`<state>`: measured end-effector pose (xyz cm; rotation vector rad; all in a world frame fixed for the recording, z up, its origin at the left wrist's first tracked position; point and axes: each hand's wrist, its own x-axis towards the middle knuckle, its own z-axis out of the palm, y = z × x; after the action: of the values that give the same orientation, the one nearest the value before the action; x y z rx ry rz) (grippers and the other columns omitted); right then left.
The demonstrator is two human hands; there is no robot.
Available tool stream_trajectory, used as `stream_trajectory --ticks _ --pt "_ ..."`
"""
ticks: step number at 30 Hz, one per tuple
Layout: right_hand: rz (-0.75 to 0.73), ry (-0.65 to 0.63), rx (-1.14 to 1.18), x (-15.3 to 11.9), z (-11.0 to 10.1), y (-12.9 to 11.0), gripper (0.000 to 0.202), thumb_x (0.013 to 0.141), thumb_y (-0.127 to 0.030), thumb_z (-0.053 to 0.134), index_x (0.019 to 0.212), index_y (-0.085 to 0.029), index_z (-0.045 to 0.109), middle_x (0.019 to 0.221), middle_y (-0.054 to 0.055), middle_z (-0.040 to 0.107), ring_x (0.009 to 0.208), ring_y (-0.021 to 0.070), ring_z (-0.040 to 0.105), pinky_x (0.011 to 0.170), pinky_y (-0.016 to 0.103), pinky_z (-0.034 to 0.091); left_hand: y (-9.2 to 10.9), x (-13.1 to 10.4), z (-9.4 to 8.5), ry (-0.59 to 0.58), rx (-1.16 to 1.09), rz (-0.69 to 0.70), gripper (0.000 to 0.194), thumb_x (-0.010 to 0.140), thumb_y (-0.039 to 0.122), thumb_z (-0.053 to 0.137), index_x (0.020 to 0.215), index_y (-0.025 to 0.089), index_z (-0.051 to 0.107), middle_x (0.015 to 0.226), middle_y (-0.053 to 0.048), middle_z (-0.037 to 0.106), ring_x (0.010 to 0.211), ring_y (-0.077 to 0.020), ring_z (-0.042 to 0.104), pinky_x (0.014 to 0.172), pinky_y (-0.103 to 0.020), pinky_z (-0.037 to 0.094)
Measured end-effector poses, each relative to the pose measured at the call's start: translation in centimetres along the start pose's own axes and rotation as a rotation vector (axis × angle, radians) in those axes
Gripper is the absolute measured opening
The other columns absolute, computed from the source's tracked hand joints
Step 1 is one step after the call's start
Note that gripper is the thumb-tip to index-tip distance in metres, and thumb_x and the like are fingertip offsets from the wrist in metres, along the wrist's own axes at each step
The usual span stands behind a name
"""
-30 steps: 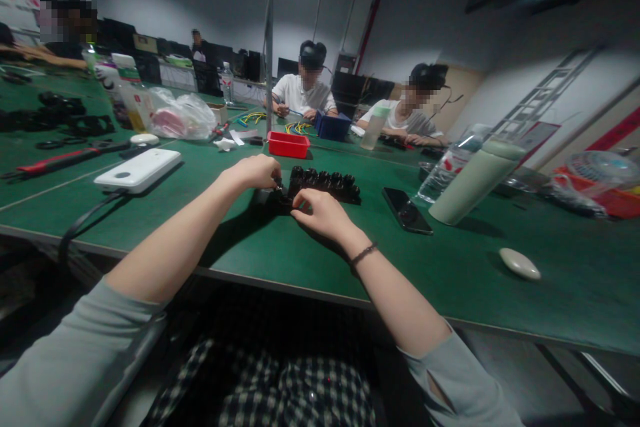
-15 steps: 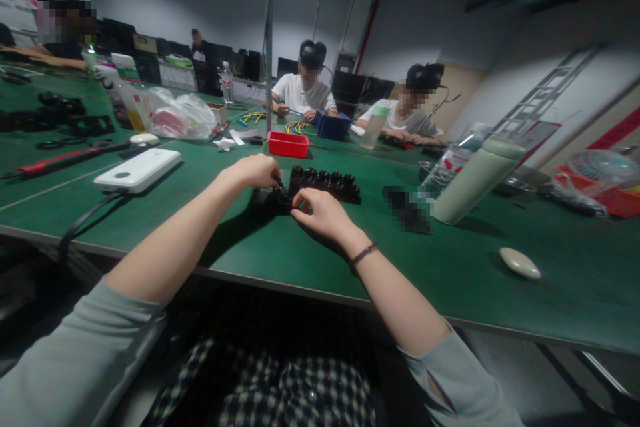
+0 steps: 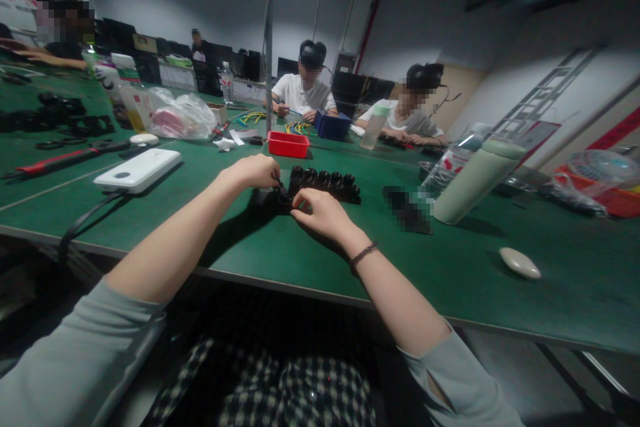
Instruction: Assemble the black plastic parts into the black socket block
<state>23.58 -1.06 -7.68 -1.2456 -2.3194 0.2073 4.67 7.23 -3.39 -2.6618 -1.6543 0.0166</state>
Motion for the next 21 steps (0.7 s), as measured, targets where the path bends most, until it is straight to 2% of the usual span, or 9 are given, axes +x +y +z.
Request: stream_trajectory --ticks 16,21 --pt "0.007 -0.006 0.004 0.03 0.03 0.12 0.005 0.081 -0.015 0.065 0.084 -0.018 0.062 0.088 0.003 0.067 0.077 0.0141 0.060 0.071 0.025 0.045 0.21 0.01 -0.03 -0.042 0.015 -0.019 0.033 0.085 0.037 0.053 0.108 0.023 0.072 0.106 -0.008 0.074 0.090 -0.0215 0.068 0.073 -0.026 0.050" --pt "0.011 -0.007 0.011 0.01 -0.01 0.03 0.005 0.081 -0.014 0.064 0.084 -0.018 0.062 0.088 0.003 0.067 0.076 0.0135 0.060 0.070 0.024 0.044 0.25 -0.03 -0.09 -0.047 0.031 -0.022 0.034 0.086 0.038 0.052 0.108 0.021 0.072 0.106 -0.009 0.073 0.090 -0.0234 0.068 0.073 -0.028 0.050"
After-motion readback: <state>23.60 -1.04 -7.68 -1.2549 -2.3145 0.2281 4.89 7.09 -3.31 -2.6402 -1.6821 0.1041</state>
